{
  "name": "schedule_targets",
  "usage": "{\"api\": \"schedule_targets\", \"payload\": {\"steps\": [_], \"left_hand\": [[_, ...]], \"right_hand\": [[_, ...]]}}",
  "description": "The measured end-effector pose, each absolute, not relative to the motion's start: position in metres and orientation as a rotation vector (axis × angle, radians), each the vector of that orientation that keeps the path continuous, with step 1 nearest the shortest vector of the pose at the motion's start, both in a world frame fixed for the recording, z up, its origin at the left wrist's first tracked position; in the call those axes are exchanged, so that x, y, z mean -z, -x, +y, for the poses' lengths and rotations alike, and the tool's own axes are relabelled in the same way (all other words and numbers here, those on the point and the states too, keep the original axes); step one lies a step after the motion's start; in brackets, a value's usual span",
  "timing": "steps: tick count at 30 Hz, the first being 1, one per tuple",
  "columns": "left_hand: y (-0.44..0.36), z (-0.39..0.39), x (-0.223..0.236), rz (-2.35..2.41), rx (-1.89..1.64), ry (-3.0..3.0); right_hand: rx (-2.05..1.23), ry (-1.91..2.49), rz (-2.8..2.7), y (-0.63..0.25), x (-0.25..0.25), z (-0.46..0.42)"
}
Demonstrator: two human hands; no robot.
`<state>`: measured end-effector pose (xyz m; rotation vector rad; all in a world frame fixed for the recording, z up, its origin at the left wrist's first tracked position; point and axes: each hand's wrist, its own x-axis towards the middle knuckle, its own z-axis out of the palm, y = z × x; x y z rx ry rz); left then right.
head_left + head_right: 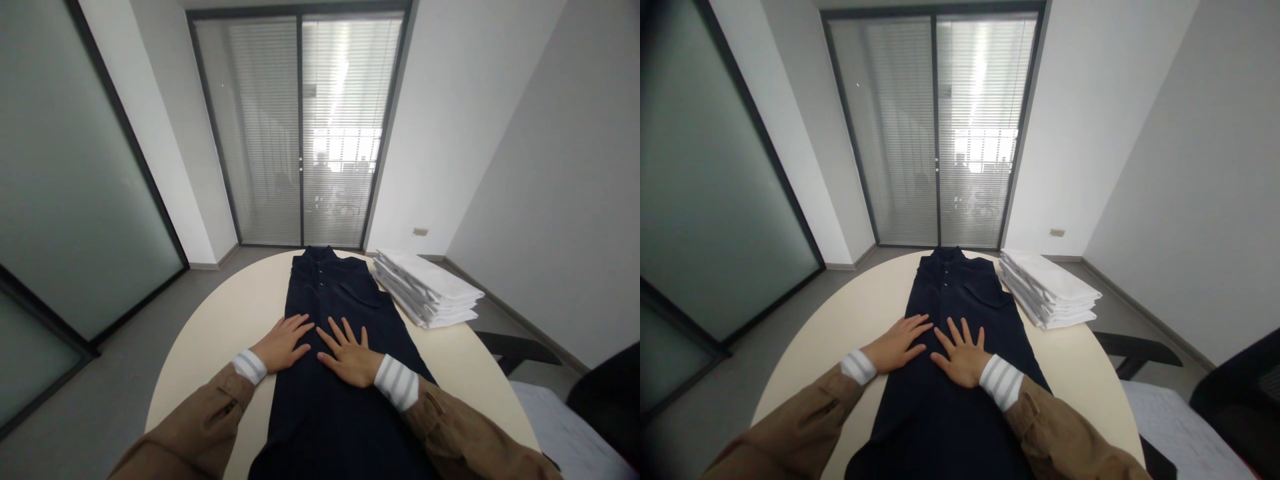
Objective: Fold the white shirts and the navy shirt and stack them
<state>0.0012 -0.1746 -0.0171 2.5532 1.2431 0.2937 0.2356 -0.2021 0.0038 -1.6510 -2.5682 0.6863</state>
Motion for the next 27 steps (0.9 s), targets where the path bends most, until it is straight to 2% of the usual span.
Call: {"api": "schedule_targets", "payload": {"steps": [9,13,15,20,27], "left_hand": [[-0.005,-0.149,0.025,1.323,-0.45,-2.594],[-0.001,-0.147,0.024,1.308,-0.571,-2.544],[0.001,-0.148,0.024,1.301,-0.623,-2.517],[0.006,-0.148,0.028,1.263,-0.684,-2.488],[0.009,-0.149,0.034,1.251,-0.625,-2.496]], "right_hand": [[-0.658,1.638,-2.607,-0.237,0.003,-0.168],[-0.658,1.602,-2.563,-0.232,-0.018,-0.177],[-0.587,1.433,-2.567,-0.223,-0.038,-0.193],[-0.563,0.603,-2.697,-0.189,-0.073,-0.254],[-0.119,0.537,-2.899,-0.166,-0.047,-0.286]]}}
